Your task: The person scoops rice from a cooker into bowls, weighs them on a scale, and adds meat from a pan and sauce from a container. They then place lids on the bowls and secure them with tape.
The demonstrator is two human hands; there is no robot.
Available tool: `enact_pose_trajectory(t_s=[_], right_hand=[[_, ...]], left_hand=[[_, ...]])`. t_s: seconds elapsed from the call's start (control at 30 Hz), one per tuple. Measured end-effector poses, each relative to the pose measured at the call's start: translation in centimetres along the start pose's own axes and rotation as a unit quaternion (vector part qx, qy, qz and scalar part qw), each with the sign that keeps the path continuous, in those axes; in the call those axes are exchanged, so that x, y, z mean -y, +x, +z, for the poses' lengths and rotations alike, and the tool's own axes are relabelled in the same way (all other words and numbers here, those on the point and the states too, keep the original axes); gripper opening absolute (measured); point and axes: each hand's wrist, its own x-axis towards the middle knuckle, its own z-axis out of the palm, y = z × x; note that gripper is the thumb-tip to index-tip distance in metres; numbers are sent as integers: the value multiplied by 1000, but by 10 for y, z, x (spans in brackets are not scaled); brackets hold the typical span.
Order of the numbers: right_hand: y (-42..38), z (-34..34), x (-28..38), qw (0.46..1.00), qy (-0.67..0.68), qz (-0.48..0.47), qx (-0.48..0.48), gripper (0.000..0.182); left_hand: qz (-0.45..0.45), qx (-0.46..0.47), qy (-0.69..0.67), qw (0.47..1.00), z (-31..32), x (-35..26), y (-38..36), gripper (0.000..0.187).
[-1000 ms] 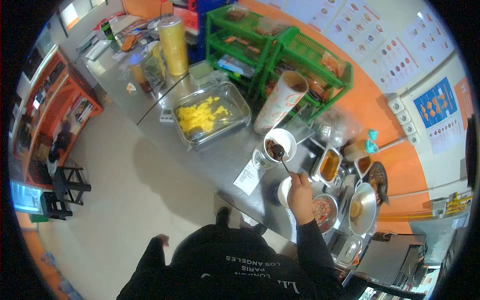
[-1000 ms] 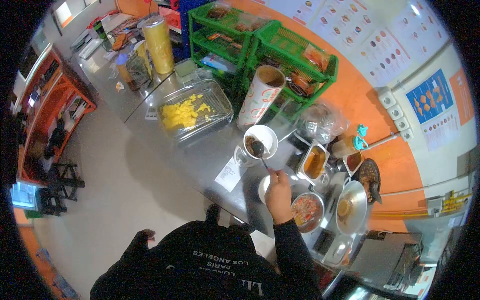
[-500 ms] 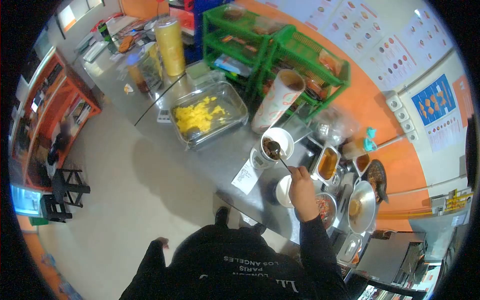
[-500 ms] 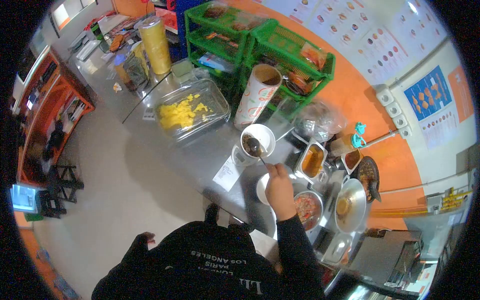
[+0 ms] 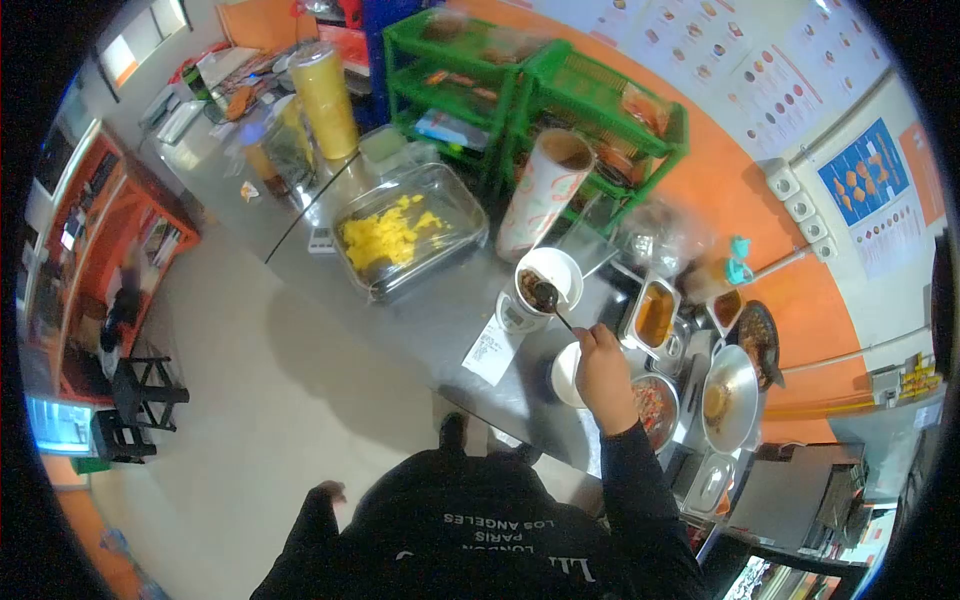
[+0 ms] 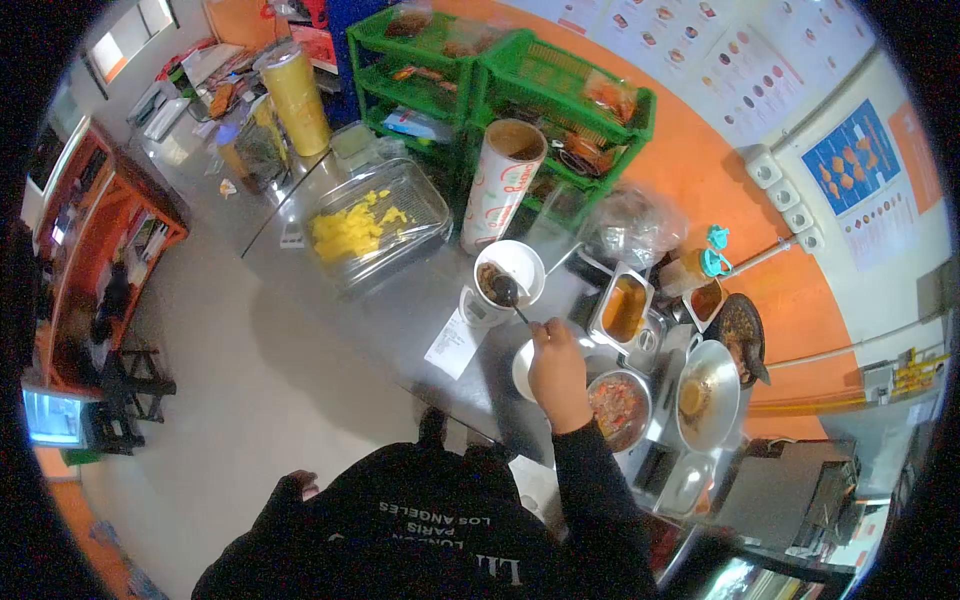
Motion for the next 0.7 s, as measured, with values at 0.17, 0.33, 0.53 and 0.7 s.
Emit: enact_pose_trajectory(t_s=[0.17,0.33,0.53,0.7], right_hand=[[-6,-5,-1,1000,-3,12,2,31],[-14,-26,-2,998,55,38,-22,31],[-62,-58,-66,911,342,221,-67,24],[-154,-90,-159,801,453,368,-132,29]], left_hand=[[-61,-194,-141,969,22,2,-25,39],[-81,2,-82,993,-2,4,0,40],[-101,56,-72,991,-28,1,13,42],[-143,101,-59,983,-68,-14,35,45]])
